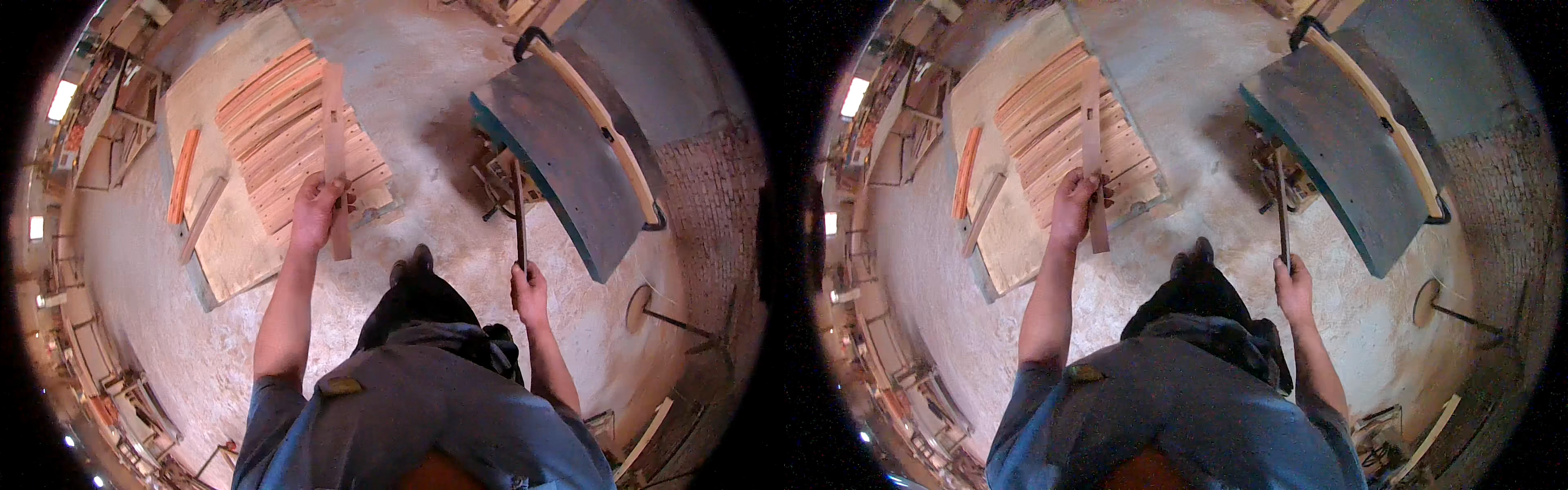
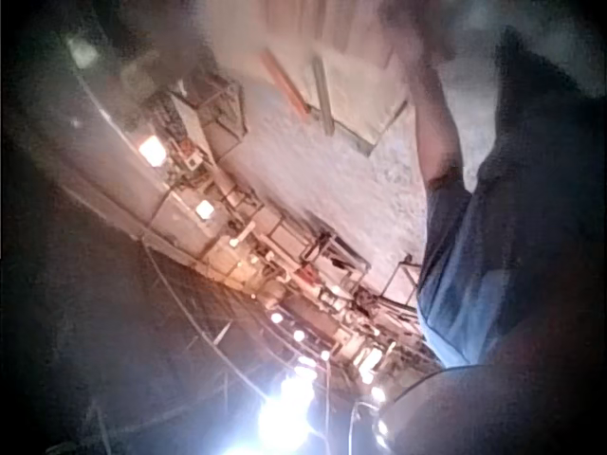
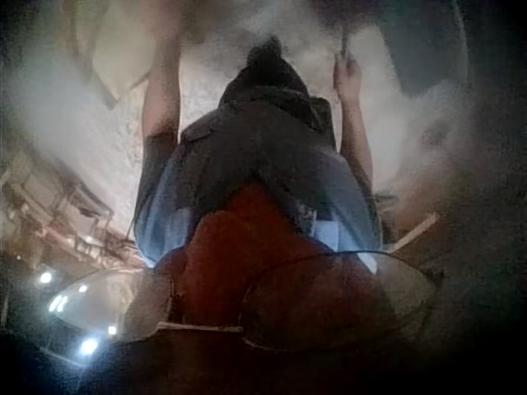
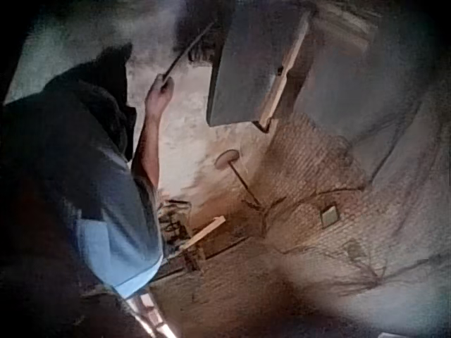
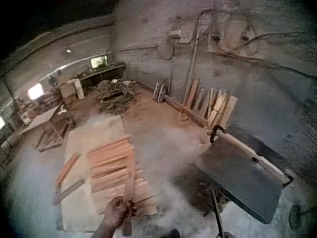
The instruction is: The person files the edges of small wooden planks using a metal file. They repeatedly pick up planks from a table, file them on a workbench, and place them back on the table.
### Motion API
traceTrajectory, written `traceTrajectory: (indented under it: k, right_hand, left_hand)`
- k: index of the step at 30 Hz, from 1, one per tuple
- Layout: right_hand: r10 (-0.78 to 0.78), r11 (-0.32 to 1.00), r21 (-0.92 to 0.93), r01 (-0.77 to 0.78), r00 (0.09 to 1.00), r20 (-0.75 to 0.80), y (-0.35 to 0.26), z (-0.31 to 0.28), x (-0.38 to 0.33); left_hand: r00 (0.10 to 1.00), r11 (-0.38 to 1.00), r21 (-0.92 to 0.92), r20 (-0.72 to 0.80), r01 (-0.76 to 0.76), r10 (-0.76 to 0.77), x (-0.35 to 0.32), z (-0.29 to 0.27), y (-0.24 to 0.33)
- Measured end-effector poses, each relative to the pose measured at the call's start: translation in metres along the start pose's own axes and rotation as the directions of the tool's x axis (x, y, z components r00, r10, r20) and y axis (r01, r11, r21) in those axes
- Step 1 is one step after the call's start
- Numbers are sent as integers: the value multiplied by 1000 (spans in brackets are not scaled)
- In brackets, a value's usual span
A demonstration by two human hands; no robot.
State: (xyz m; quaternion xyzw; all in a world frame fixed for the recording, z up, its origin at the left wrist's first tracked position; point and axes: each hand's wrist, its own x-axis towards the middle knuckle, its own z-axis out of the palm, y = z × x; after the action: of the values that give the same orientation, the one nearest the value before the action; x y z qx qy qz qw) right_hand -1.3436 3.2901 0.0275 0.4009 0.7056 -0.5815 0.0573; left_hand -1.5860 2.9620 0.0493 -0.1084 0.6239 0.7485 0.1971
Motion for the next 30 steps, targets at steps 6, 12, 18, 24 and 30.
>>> traceTrajectory:
  k: [6,12,18,24,30]
  right_hand:
    - [129,985,124,-122,991,-48,47,-18,-63]
    - [130,958,271,-93,984,-122,80,-49,-85]
    - [135,939,334,-80,980,-144,105,-109,-87]
    - [171,924,375,-69,954,-245,178,-220,-88]
    - [177,916,401,-20,917,-358,215,-331,-92]
  left_hand:
    - [988,974,-226,147,-13,47,-8,41,-18]
    - [871,831,-500,489,243,40,-18,78,-30]
    - [760,793,-519,640,319,113,-38,165,-38]
    - [760,811,-480,646,333,71,-76,289,-69]
    - [765,822,-436,644,365,2,-114,402,-87]
